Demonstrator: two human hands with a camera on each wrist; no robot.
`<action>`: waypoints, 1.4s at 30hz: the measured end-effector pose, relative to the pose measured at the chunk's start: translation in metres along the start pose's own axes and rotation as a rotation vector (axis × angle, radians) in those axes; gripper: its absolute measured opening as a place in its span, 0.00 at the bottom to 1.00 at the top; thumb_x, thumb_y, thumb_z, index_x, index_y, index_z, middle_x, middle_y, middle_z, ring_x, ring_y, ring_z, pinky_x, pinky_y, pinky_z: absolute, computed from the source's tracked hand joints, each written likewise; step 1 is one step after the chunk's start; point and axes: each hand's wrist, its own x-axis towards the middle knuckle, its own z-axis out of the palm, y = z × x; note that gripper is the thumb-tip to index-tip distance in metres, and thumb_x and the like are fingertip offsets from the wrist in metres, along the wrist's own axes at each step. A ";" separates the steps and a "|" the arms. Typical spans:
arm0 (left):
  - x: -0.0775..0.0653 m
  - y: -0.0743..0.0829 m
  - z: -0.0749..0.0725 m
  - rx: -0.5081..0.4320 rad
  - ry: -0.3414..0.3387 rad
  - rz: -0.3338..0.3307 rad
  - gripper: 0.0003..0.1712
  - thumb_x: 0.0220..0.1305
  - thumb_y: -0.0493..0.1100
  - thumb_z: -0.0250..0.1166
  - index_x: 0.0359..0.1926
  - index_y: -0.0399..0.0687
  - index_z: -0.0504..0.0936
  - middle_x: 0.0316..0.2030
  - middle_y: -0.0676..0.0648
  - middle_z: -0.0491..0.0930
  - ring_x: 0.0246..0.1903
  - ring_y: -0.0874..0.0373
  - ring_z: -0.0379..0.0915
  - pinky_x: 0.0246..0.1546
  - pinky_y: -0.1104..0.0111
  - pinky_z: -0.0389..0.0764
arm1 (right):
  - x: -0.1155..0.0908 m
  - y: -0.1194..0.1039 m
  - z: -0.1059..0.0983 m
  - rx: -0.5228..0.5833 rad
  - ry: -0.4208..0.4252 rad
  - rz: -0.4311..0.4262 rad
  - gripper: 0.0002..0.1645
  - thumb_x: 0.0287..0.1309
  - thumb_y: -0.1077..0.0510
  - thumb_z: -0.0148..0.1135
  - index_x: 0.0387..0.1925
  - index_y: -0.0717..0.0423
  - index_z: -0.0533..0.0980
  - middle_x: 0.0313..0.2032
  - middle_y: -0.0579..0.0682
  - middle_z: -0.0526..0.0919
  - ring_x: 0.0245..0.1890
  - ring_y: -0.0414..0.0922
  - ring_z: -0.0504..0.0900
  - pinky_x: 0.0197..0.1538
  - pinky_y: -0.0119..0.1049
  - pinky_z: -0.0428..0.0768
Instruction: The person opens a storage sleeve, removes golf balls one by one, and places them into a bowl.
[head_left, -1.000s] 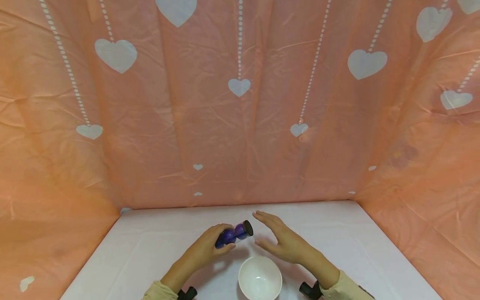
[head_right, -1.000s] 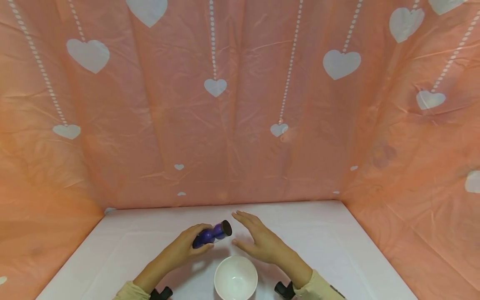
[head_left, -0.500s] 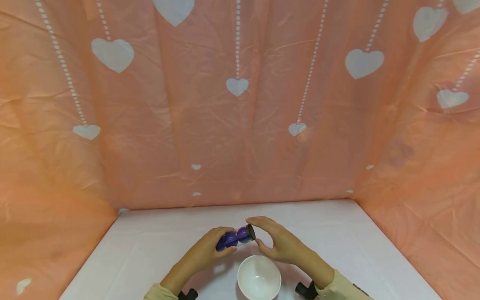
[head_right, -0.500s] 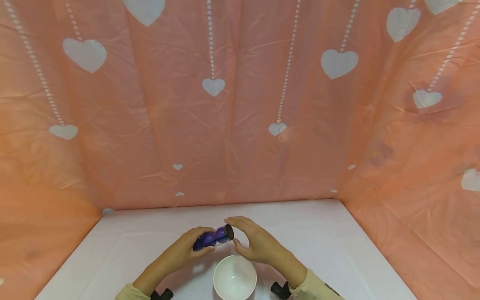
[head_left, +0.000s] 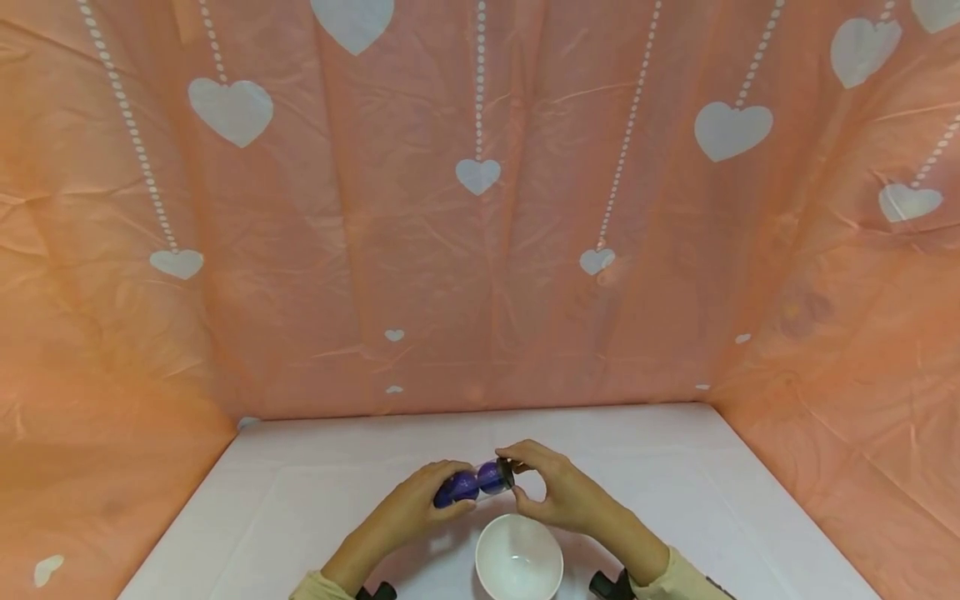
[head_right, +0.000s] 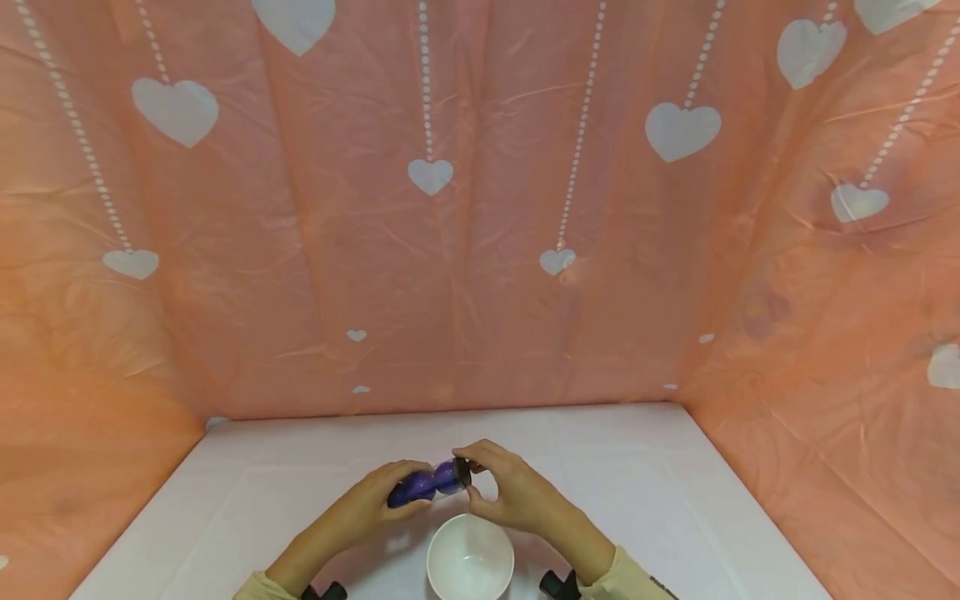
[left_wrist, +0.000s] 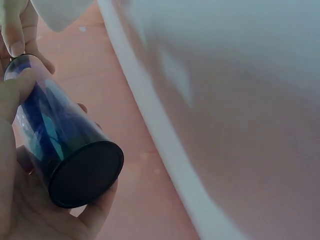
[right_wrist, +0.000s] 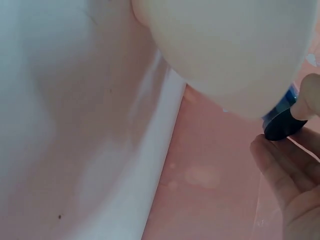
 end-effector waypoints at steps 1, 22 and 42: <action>-0.001 0.000 0.000 0.000 0.003 0.003 0.27 0.71 0.57 0.73 0.63 0.48 0.82 0.57 0.45 0.85 0.55 0.48 0.82 0.56 0.52 0.84 | 0.000 0.000 0.000 -0.001 0.003 0.003 0.39 0.52 0.75 0.70 0.68 0.62 0.74 0.55 0.53 0.84 0.50 0.45 0.87 0.53 0.38 0.88; -0.002 -0.001 0.001 0.013 0.052 0.077 0.29 0.70 0.56 0.73 0.66 0.49 0.82 0.53 0.47 0.86 0.46 0.58 0.82 0.45 0.62 0.84 | 0.001 -0.013 0.010 -0.149 0.059 0.182 0.36 0.44 0.73 0.68 0.61 0.63 0.77 0.52 0.51 0.84 0.46 0.40 0.83 0.49 0.44 0.88; -0.002 -0.005 0.000 0.036 0.015 0.063 0.29 0.70 0.52 0.74 0.68 0.52 0.81 0.54 0.50 0.85 0.50 0.58 0.81 0.50 0.58 0.84 | -0.007 0.002 0.004 0.291 0.034 0.253 0.25 0.65 0.65 0.75 0.61 0.67 0.78 0.52 0.60 0.86 0.47 0.51 0.89 0.54 0.43 0.88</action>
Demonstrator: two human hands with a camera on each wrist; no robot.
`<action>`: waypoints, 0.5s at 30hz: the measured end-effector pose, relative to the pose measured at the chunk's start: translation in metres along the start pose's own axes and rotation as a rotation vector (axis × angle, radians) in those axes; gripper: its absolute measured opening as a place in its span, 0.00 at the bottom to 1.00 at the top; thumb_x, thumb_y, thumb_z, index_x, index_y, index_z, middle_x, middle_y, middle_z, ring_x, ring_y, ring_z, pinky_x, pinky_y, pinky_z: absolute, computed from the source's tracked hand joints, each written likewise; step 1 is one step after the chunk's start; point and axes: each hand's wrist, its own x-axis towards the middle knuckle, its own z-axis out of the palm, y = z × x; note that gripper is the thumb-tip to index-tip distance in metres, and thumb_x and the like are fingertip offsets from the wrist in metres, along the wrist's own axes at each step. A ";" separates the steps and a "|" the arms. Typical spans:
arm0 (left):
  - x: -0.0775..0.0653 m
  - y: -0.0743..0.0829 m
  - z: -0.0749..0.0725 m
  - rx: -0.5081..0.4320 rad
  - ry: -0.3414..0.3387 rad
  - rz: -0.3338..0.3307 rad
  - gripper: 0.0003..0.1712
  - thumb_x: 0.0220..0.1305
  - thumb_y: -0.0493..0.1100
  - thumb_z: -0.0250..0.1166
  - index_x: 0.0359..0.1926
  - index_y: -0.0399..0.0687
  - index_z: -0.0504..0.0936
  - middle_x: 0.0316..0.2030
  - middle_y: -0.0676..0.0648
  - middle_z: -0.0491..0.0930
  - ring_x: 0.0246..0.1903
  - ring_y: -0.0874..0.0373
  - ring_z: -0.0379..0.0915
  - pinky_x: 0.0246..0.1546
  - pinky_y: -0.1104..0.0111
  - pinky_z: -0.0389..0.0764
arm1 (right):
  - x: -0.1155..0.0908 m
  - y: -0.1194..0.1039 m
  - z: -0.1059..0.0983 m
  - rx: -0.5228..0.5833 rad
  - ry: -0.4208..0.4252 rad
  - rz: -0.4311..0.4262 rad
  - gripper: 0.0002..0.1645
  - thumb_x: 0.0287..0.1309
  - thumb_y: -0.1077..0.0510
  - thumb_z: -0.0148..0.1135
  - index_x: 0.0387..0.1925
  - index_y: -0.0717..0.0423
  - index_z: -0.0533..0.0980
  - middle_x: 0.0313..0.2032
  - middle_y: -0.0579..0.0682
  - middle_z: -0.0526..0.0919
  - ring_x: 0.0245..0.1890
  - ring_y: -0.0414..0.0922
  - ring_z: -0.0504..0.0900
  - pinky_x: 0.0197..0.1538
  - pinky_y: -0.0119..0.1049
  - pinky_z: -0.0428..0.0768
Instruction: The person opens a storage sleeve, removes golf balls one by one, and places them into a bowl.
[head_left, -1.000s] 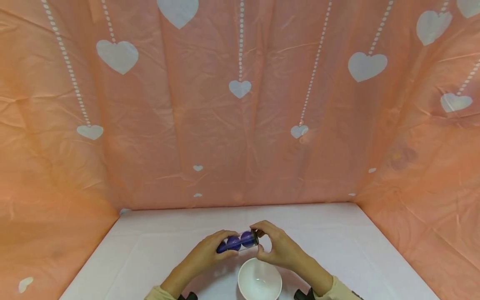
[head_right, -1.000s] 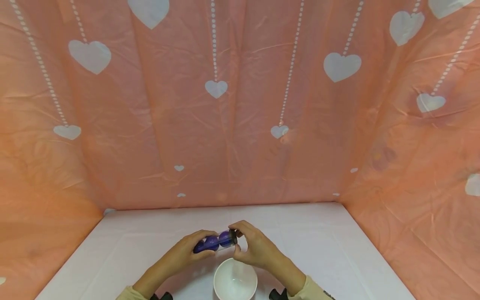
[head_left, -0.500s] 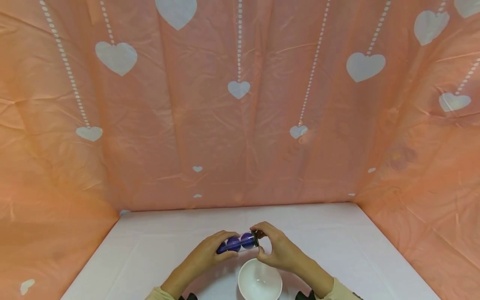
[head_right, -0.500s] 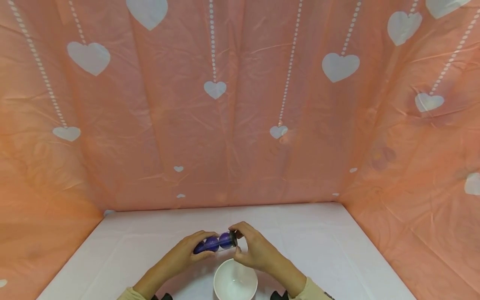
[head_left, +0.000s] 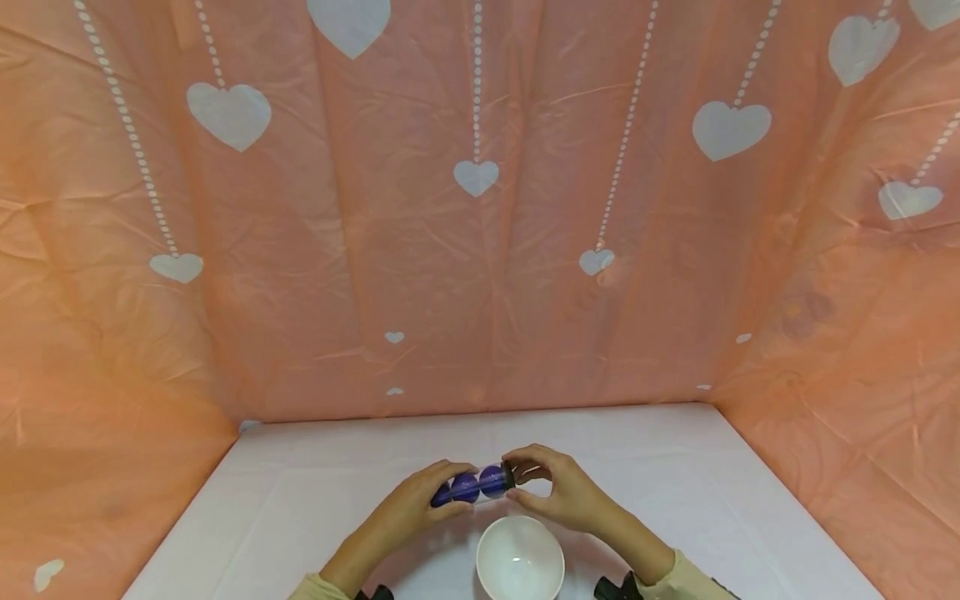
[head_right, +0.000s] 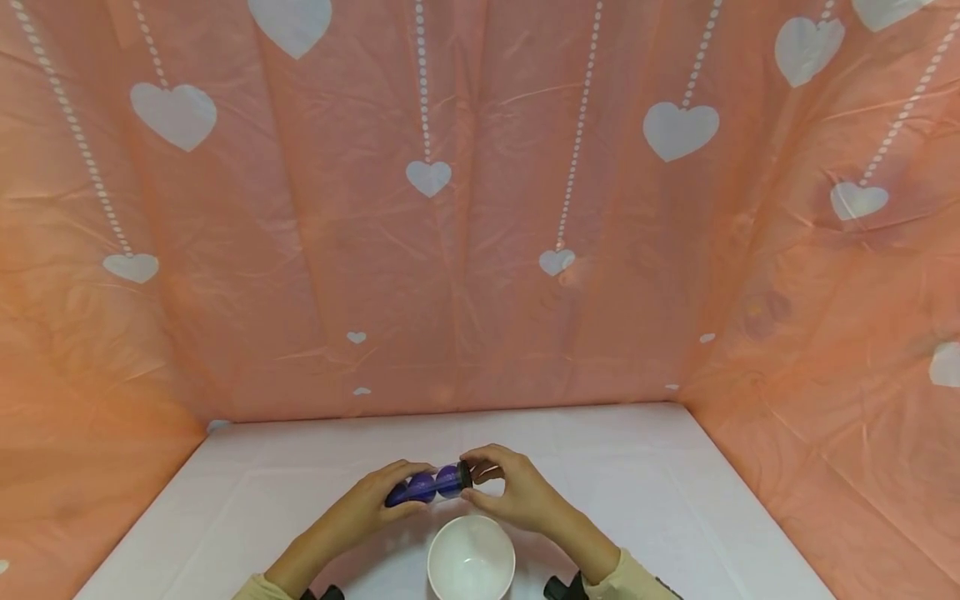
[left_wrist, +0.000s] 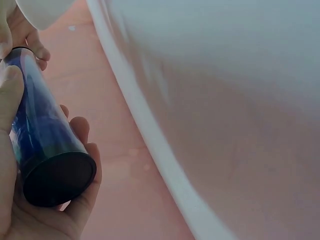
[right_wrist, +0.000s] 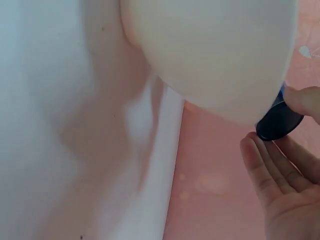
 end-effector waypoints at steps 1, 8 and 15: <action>0.000 0.000 0.000 -0.002 0.005 0.003 0.29 0.70 0.51 0.74 0.68 0.51 0.81 0.54 0.50 0.85 0.50 0.58 0.80 0.50 0.58 0.84 | 0.000 0.000 0.001 0.014 0.007 0.009 0.25 0.65 0.66 0.76 0.60 0.68 0.78 0.52 0.60 0.86 0.47 0.51 0.89 0.54 0.43 0.88; -0.001 0.002 0.003 -0.007 0.027 -0.001 0.28 0.69 0.51 0.75 0.67 0.49 0.81 0.49 0.52 0.84 0.45 0.62 0.78 0.46 0.62 0.83 | 0.000 0.001 0.003 0.065 0.032 0.032 0.26 0.63 0.66 0.77 0.59 0.71 0.78 0.52 0.62 0.85 0.49 0.52 0.88 0.55 0.44 0.87; -0.001 0.004 0.004 0.015 0.045 -0.008 0.28 0.69 0.51 0.75 0.66 0.47 0.82 0.50 0.51 0.84 0.45 0.60 0.78 0.45 0.61 0.83 | 0.001 0.000 0.002 0.053 0.051 0.027 0.26 0.60 0.67 0.78 0.57 0.70 0.79 0.51 0.62 0.87 0.46 0.51 0.90 0.54 0.43 0.87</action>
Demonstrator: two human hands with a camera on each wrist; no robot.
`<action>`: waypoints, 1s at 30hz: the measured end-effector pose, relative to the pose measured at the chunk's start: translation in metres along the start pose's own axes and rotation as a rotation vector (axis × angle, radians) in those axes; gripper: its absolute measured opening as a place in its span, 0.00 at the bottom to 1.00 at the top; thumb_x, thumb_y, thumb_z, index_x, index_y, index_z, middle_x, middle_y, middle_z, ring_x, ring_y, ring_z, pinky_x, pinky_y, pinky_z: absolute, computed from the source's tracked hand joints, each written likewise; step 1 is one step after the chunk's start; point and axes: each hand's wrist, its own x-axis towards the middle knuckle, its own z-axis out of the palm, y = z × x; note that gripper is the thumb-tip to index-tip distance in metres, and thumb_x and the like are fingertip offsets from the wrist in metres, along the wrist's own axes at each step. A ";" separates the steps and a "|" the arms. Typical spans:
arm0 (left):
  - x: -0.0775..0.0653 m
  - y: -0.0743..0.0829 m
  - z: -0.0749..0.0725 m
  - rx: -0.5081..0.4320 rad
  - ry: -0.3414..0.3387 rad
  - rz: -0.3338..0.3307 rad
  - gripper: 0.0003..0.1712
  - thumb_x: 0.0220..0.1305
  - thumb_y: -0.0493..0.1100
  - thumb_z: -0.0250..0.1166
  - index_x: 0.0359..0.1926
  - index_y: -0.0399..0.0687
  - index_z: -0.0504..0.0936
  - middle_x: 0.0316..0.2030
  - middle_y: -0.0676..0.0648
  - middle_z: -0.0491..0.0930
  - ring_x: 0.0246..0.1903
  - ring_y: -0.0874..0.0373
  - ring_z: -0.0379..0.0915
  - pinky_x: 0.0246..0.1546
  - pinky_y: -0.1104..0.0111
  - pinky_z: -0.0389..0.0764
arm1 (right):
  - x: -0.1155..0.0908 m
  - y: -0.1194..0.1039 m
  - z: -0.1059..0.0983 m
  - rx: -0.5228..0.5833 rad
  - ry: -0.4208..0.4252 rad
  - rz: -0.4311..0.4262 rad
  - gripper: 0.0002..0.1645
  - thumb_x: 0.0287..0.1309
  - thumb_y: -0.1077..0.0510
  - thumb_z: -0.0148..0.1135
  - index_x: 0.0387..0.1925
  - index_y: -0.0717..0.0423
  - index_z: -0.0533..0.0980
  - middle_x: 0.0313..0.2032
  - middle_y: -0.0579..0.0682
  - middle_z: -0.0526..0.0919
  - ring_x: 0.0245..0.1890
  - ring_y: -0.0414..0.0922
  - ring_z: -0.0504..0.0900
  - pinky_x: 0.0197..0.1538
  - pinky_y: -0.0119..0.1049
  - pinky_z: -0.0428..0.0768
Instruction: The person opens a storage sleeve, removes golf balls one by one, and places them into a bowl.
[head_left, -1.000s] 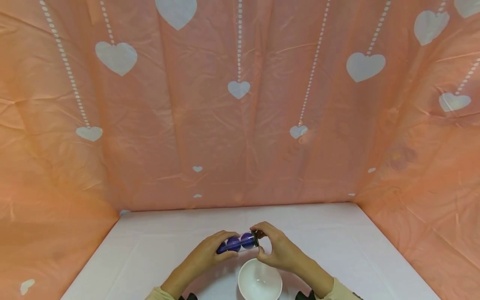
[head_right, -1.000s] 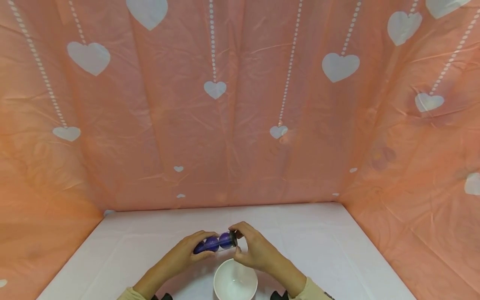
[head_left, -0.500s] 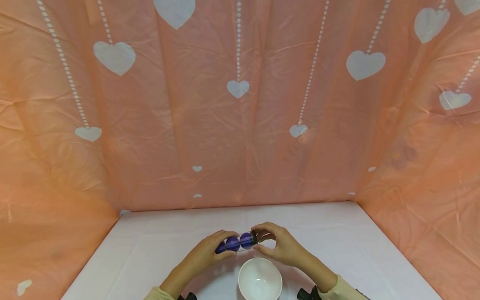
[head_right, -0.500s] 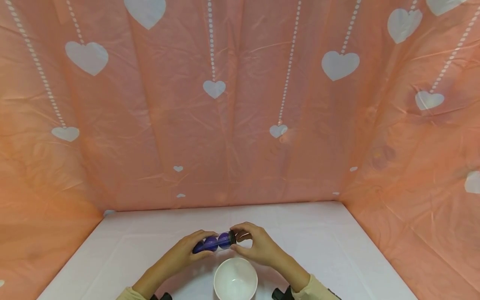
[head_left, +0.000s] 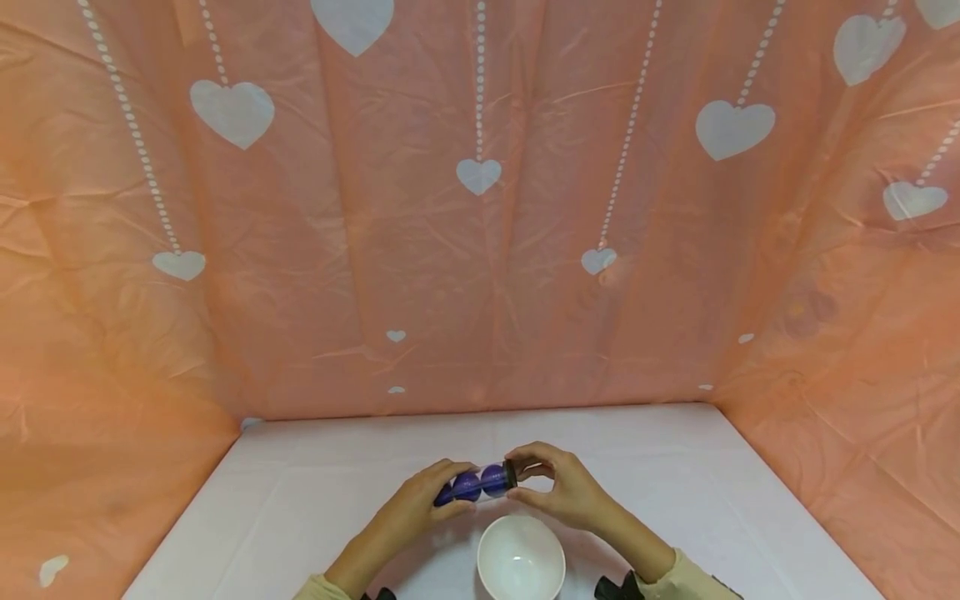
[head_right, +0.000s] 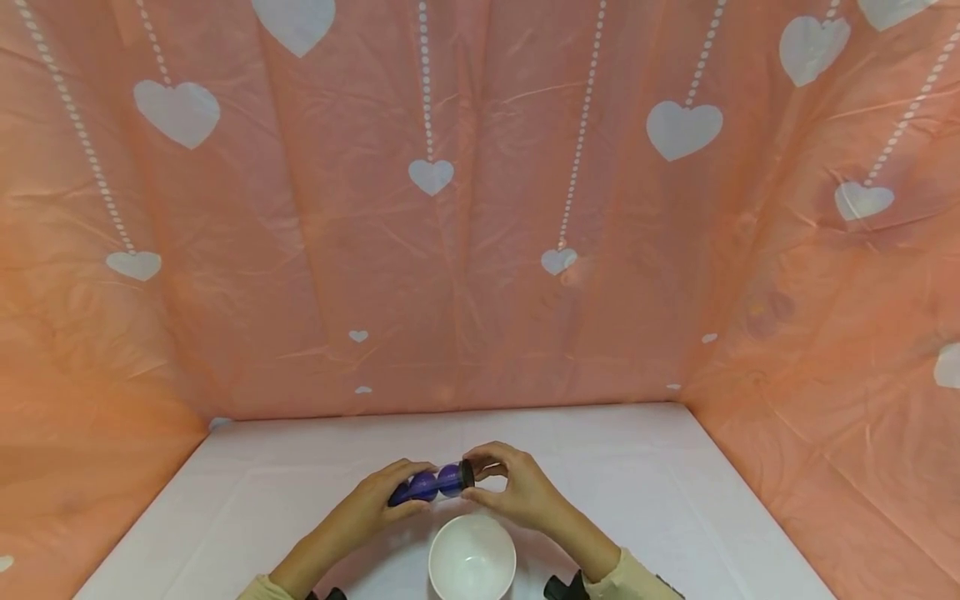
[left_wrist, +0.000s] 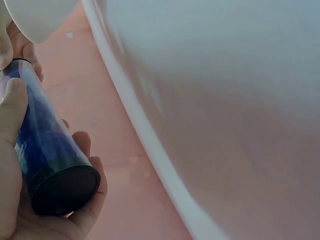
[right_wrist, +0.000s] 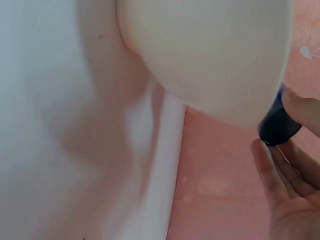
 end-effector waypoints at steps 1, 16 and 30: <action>0.000 0.000 0.000 0.003 0.002 -0.004 0.28 0.69 0.51 0.75 0.66 0.47 0.82 0.50 0.51 0.84 0.45 0.60 0.78 0.46 0.61 0.83 | 0.000 0.000 0.000 -0.003 0.003 -0.001 0.26 0.60 0.67 0.79 0.57 0.70 0.79 0.50 0.62 0.87 0.45 0.50 0.90 0.54 0.43 0.87; 0.003 0.002 -0.007 -0.070 -0.083 -0.056 0.31 0.72 0.56 0.71 0.70 0.51 0.80 0.64 0.45 0.83 0.62 0.43 0.80 0.63 0.43 0.79 | 0.004 -0.005 -0.014 0.036 -0.051 0.014 0.24 0.58 0.66 0.80 0.56 0.67 0.83 0.48 0.58 0.89 0.45 0.47 0.91 0.53 0.43 0.88; 0.004 0.001 -0.004 -0.057 -0.065 0.029 0.30 0.72 0.53 0.72 0.69 0.49 0.80 0.62 0.43 0.85 0.60 0.45 0.82 0.61 0.49 0.82 | 0.000 -0.002 -0.014 0.009 -0.039 -0.006 0.25 0.56 0.69 0.81 0.55 0.67 0.83 0.47 0.59 0.88 0.44 0.49 0.91 0.51 0.43 0.89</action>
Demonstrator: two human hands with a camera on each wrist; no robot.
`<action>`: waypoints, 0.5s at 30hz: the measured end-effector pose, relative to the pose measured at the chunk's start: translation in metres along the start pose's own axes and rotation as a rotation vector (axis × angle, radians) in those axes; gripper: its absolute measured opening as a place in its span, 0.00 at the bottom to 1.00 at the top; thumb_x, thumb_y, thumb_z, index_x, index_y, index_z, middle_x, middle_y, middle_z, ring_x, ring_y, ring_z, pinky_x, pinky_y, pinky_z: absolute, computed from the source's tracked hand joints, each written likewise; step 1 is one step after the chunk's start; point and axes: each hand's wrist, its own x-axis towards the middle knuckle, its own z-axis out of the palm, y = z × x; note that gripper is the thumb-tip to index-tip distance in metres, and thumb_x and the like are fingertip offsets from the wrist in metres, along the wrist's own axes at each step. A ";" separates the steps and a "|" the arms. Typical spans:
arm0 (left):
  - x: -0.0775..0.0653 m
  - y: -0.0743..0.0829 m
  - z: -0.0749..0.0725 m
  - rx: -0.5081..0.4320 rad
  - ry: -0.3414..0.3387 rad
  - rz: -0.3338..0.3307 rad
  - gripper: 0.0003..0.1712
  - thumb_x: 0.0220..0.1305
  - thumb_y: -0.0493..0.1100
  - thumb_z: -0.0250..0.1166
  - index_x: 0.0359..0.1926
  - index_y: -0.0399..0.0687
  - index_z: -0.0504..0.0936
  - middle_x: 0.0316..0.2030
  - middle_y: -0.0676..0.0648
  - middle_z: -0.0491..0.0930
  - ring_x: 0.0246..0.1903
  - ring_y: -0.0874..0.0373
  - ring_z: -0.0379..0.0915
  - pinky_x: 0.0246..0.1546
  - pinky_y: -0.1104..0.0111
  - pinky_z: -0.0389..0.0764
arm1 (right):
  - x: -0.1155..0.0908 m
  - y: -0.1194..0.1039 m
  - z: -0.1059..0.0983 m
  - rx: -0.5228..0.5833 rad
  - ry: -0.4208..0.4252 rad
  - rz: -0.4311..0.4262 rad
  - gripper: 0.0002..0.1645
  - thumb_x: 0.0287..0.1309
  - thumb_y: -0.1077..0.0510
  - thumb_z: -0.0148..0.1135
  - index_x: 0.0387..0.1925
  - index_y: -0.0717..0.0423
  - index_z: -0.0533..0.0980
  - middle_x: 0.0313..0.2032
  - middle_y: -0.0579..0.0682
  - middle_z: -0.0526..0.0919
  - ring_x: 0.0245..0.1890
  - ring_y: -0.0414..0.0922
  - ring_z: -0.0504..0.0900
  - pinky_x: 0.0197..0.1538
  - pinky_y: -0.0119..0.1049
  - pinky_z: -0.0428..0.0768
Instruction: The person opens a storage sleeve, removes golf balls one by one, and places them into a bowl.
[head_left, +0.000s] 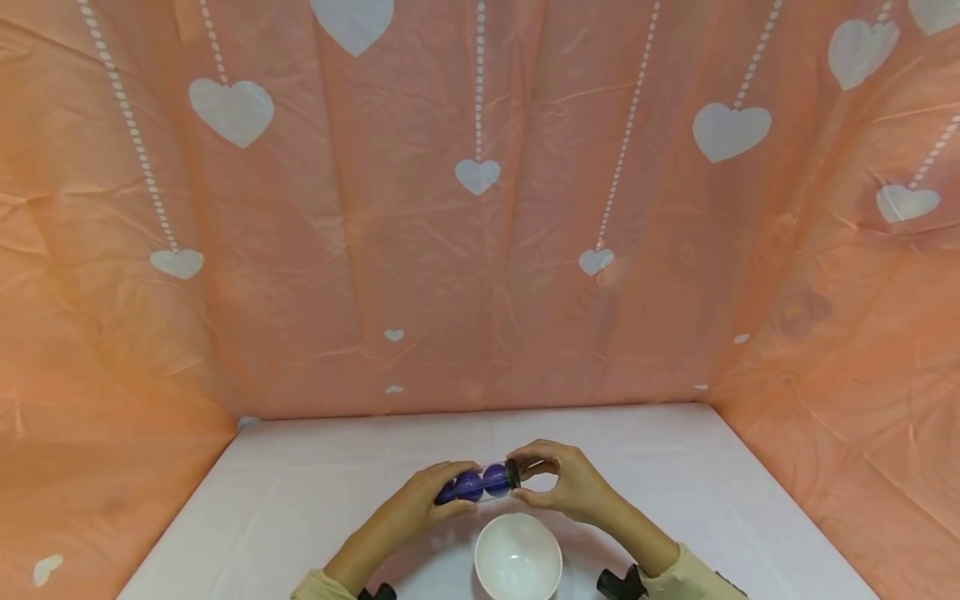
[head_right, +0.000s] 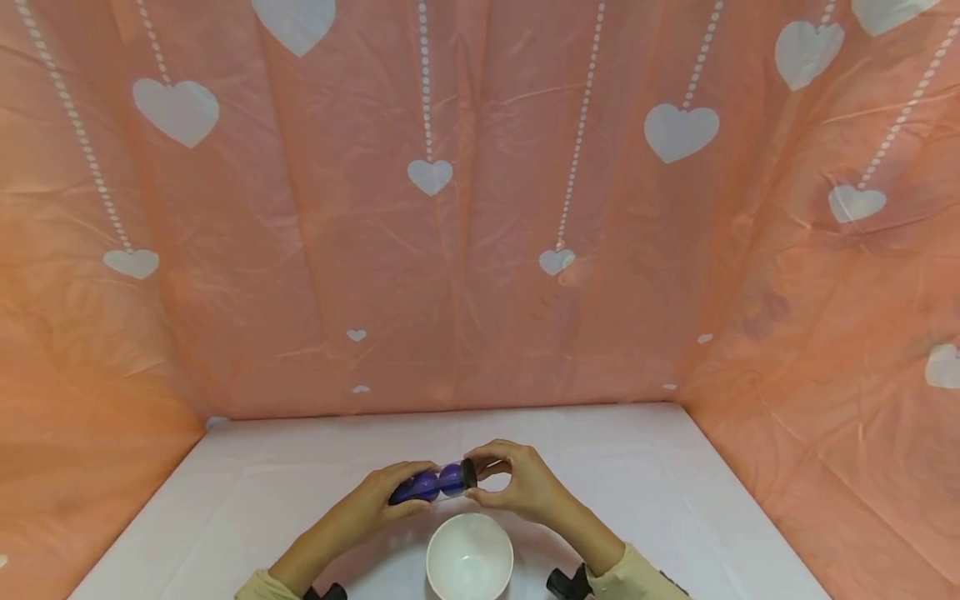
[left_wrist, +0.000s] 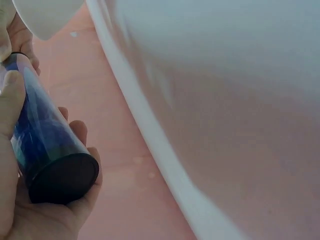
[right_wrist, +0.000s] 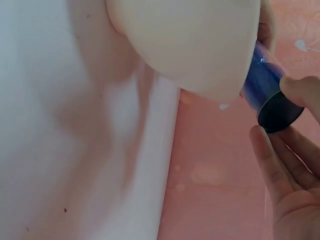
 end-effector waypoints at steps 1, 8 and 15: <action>0.000 0.001 0.000 0.001 0.004 -0.003 0.30 0.72 0.52 0.72 0.69 0.48 0.80 0.62 0.43 0.85 0.59 0.45 0.82 0.61 0.48 0.82 | 0.000 0.000 0.001 -0.005 0.008 -0.005 0.25 0.56 0.69 0.81 0.55 0.67 0.83 0.47 0.59 0.88 0.44 0.48 0.90 0.51 0.43 0.89; -0.001 0.003 0.002 -0.002 0.021 -0.042 0.30 0.72 0.54 0.72 0.68 0.47 0.81 0.61 0.43 0.85 0.58 0.45 0.82 0.61 0.49 0.81 | -0.001 0.000 0.000 -0.029 0.055 -0.020 0.25 0.54 0.69 0.82 0.53 0.67 0.83 0.46 0.59 0.88 0.42 0.51 0.91 0.49 0.43 0.89; 0.000 -0.001 -0.001 -0.061 0.054 -0.040 0.30 0.72 0.53 0.72 0.68 0.46 0.80 0.61 0.42 0.85 0.57 0.49 0.82 0.59 0.53 0.83 | -0.001 -0.003 -0.002 -0.003 0.015 -0.017 0.24 0.57 0.69 0.80 0.55 0.68 0.83 0.47 0.61 0.88 0.46 0.49 0.90 0.50 0.44 0.89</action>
